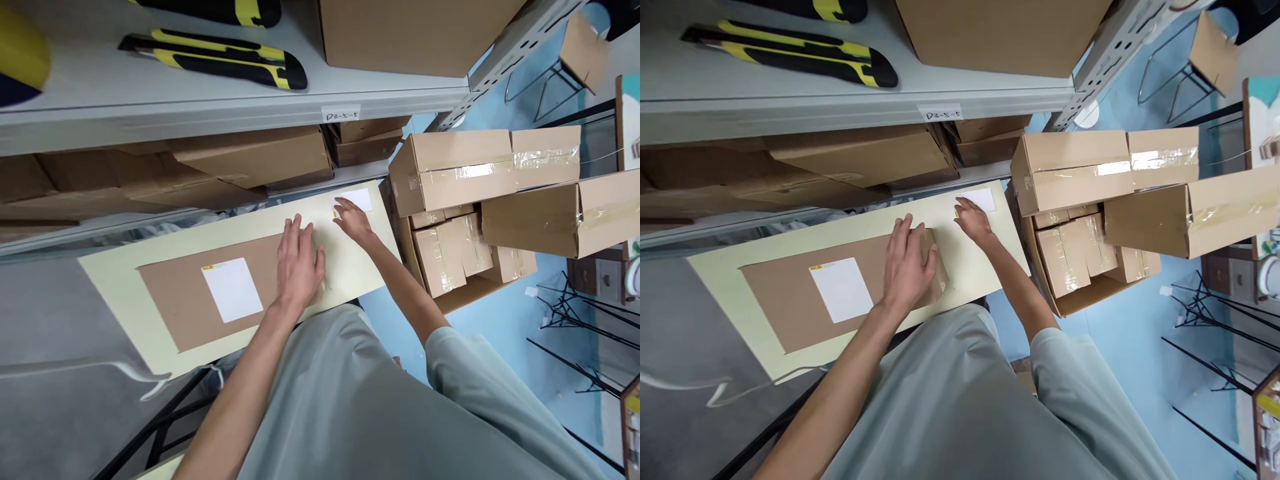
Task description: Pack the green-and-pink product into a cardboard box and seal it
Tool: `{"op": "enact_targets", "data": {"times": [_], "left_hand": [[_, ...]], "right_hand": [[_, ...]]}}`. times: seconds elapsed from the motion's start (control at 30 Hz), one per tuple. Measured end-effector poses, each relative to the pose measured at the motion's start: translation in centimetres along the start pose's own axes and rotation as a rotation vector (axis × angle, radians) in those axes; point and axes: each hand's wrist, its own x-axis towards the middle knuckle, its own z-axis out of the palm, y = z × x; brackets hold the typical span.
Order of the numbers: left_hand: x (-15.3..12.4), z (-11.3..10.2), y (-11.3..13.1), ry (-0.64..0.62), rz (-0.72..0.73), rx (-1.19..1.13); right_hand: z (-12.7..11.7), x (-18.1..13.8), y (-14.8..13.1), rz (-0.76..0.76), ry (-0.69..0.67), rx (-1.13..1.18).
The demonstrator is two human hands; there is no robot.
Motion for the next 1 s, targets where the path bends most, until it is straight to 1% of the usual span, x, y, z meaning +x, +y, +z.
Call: {"op": "enact_targets", "data": {"times": [0.3, 0.4, 0.53, 0.6, 0.7, 0.83, 0.9, 1.0], "left_hand": [[0.5, 1.1, 1.3, -0.07, -0.022, -0.038], [1.0, 1.3, 1.8, -0.103, -0.02, -0.033], [2.0, 1.4, 2.3, -0.163, -0.003, -0.006], [2.8, 1.6, 2.5, -0.217, 0.016, 0.031], [4.5, 2.2, 2.5, -0.322, 0.055, 0.107], [7.3, 3.9, 2.2, -0.455, 0.098, 0.205], [8.7, 5.2, 2.2, -0.5, 0.119, 0.249], [10.9, 7.2, 2.4, -0.549, 0.154, 0.3]], "right_hand": [[0.5, -0.2, 0.5, 0.01, 0.017, -0.004], [0.5, -0.4, 0.1, 0.014, 0.066, 0.022], [-0.1, -0.9, -0.5, 0.069, 0.196, 0.085], [-0.7, -1.4, -0.3, 0.113, 0.287, 0.148], [-2.0, -2.7, 0.6, 0.204, 0.441, 0.272], [-2.9, -4.9, 2.6, 0.382, 0.593, 0.38], [-2.8, -5.8, 3.5, 0.475, 0.626, 0.378], [-2.2, -6.5, 4.3, 0.573, 0.601, 0.374]]}}
